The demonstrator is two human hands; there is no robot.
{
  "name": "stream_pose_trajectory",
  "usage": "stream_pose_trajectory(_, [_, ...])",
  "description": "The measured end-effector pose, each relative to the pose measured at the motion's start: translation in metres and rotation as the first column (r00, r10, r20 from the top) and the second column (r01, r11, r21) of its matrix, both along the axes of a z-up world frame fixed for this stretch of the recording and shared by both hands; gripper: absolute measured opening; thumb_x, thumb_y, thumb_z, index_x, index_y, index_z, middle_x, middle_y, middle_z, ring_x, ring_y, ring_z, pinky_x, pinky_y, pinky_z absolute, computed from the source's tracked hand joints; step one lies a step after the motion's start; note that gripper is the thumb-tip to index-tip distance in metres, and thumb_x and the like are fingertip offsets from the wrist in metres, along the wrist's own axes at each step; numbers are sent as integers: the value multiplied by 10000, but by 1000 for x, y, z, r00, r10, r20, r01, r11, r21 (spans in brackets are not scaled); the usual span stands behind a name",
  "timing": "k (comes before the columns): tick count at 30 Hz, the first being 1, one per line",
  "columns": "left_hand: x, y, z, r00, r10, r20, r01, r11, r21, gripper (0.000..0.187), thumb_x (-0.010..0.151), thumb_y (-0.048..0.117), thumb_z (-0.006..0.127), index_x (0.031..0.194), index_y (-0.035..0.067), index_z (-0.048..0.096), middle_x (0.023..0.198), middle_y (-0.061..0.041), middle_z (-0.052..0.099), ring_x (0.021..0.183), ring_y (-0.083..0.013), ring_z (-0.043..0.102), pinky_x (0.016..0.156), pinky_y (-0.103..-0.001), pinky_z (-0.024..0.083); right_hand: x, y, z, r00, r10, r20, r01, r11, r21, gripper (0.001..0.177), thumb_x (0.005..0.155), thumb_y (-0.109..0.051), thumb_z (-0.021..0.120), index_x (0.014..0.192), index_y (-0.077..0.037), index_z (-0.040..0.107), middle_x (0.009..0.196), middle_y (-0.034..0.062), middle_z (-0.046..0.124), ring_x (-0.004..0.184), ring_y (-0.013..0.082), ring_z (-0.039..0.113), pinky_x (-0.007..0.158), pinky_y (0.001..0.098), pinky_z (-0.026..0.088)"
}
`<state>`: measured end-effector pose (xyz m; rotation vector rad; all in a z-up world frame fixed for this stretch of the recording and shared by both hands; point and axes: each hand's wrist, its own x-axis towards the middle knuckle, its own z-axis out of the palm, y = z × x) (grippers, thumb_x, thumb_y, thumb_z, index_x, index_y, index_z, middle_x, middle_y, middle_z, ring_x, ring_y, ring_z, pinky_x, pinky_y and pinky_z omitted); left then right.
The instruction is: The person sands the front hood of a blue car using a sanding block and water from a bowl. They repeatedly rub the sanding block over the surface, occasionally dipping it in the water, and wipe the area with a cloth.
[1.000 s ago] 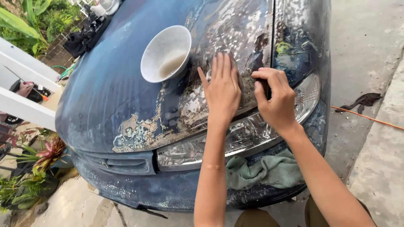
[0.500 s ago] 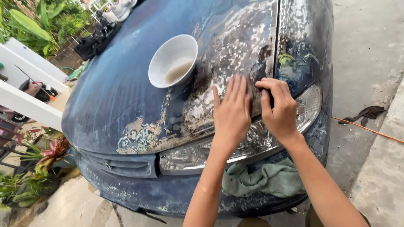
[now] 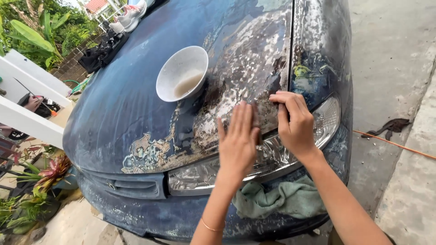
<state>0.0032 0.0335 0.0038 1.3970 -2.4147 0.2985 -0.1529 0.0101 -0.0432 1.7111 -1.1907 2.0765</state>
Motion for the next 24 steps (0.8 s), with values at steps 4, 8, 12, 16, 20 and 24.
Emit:
stream_pose_trajectory(4, [19, -41, 17, 994, 73, -79, -76, 996, -39, 609, 1106, 393, 111, 1587, 71, 300, 1645, -173, 292, 1529, -301, 240, 1202, -601, -98, 2, 1, -3, 1000, 15, -14, -15, 1000, -1, 239, 1043, 103, 505, 1047, -28, 705, 1042, 70, 713, 1111, 316, 668, 960, 424, 535])
stream_pose_trajectory(8, [12, -38, 15, 998, 58, -3, -58, 992, -110, 582, 1101, 366, 152, 1592, 81, 282, 1650, -172, 280, 1538, -283, 241, 1202, -602, -128, 1, 0, -1, 1000, 19, -15, -20, 1000, -14, 236, 1072, 89, 487, 1073, -14, 700, 1087, 78, 711, 1132, 320, 659, 988, 419, 516])
stream_pose_trajectory(12, [17, -9, -22, 992, -121, 43, 128, 950, -286, 553, 1098, 372, 306, 1606, 154, 292, 1691, -60, 266, 1557, -201, 248, 1235, -565, -31, 6, 1, 3, 1000, -29, -3, 29, 1000, -9, 213, 1074, 70, 512, 1073, -14, 707, 1086, 77, 712, 1118, 312, 658, 983, 417, 519])
stream_pose_trajectory(16, [23, -41, 10, 997, -26, -79, 20, 996, -82, 558, 1109, 375, 195, 1590, 124, 324, 1644, -121, 344, 1523, -272, 318, 1205, -686, -10, 6, 3, -2, 998, -35, -53, 33, 999, -28, 181, 1055, 101, 564, 1029, -7, 708, 1051, 96, 716, 1108, 351, 668, 973, 453, 530])
stream_pose_trajectory(20, [13, -46, 14, 987, 72, -144, -75, 997, -17, 592, 1087, 404, 127, 1599, 149, 279, 1665, -93, 286, 1547, -216, 228, 1204, -641, -119, 5, 2, 1, 998, -43, -48, 41, 998, -40, 198, 1077, 98, 550, 1054, -5, 717, 1073, 86, 722, 1108, 329, 673, 989, 424, 519])
stream_pose_trajectory(24, [14, 4, -16, 993, -63, -100, 46, 986, -157, 570, 1106, 390, 184, 1593, 121, 310, 1689, -88, 267, 1565, -220, 221, 1218, -586, -106, 5, 2, -1, 993, -81, -90, 77, 996, -49, 170, 1063, 90, 588, 1073, -25, 713, 1116, 99, 724, 1129, 342, 678, 992, 435, 523])
